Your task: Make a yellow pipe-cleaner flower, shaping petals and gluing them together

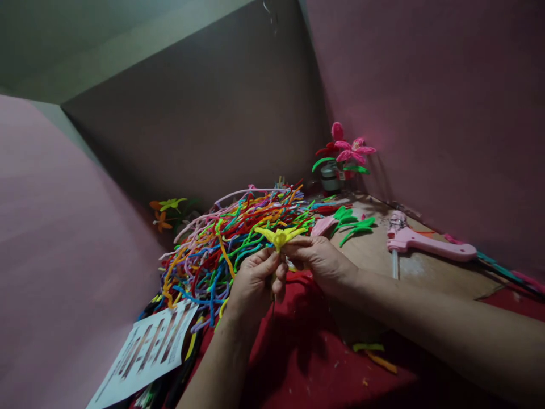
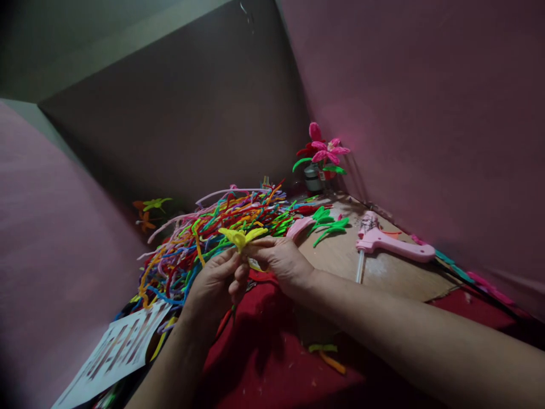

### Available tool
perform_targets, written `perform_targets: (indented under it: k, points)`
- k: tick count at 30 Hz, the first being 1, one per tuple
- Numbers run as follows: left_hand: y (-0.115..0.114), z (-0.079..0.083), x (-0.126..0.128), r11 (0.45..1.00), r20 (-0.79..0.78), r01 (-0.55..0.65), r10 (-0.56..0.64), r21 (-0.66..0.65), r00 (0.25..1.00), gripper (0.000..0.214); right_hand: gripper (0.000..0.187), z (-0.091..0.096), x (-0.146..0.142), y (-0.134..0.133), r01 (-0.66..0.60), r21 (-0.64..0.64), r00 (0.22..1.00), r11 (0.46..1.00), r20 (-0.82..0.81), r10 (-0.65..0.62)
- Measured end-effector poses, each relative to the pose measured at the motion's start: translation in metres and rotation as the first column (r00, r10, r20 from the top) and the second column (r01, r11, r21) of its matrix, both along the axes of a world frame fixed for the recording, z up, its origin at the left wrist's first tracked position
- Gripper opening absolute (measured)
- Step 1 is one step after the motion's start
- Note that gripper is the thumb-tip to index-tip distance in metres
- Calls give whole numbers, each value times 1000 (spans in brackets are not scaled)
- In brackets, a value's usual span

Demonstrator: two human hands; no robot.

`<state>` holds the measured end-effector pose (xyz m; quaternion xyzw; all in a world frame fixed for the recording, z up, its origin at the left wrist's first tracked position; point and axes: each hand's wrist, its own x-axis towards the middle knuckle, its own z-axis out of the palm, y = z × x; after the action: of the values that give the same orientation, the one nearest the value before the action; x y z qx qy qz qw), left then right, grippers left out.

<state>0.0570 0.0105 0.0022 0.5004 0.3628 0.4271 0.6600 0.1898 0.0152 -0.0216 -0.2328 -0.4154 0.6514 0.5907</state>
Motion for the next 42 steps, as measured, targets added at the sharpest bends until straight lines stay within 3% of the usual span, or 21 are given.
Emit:
perform_targets:
  k: [4,7,10,13,16,18,20,23,25,29,34,36,39,42]
  points:
    - [5,-4,-1,997,-36,72,-73,-19,997,20,21,-2,2,2,-107,-41,990,993,-93,102]
    - [5,-3,2,998,-110,55,-55,-1,992,26,21,-5,1,5,-123,-54,983,991,-141,115]
    - [3,-2,6,999,-174,-38,42,29,984,30,23,-8,-2,7,-74,-121,985,990,-166,54]
    - [-2,-5,9,961,-266,-167,224,221,938,25,25,-9,-4,8,-19,-170,983,985,-184,-13]
    - [-6,-11,11,805,-385,-210,472,555,793,16,25,-10,-5,8,4,-183,985,983,-167,-35]
    - [-7,-15,11,651,-451,-111,628,751,634,11,25,-10,-4,7,37,-167,990,985,-128,-59]
    - [-8,-18,12,528,-472,38,720,848,510,9,24,-9,-3,7,91,-117,993,989,-68,-99]
    - [-8,-17,12,467,-470,132,748,874,469,8,21,-4,-1,6,157,3,988,988,5,-157]
    - [-8,-15,11,516,-486,88,718,852,499,9,19,-1,0,5,181,73,982,981,43,-185]
    - [-10,-9,10,671,-517,-21,590,741,620,15,13,-1,2,6,212,144,959,967,163,-234]
    - [-11,-8,10,711,-483,-93,563,697,671,15,15,-8,2,10,272,291,897,917,269,-352]
    - [-11,-8,11,760,-450,-149,516,632,729,15,14,-9,1,11,306,307,883,901,262,-389]
    - [-11,-8,13,886,-335,-195,351,420,874,17,16,-7,0,10,242,216,942,946,182,-283]
    - [-10,-5,14,960,-174,-148,192,237,966,16,17,-4,1,10,119,89,990,989,65,-125]
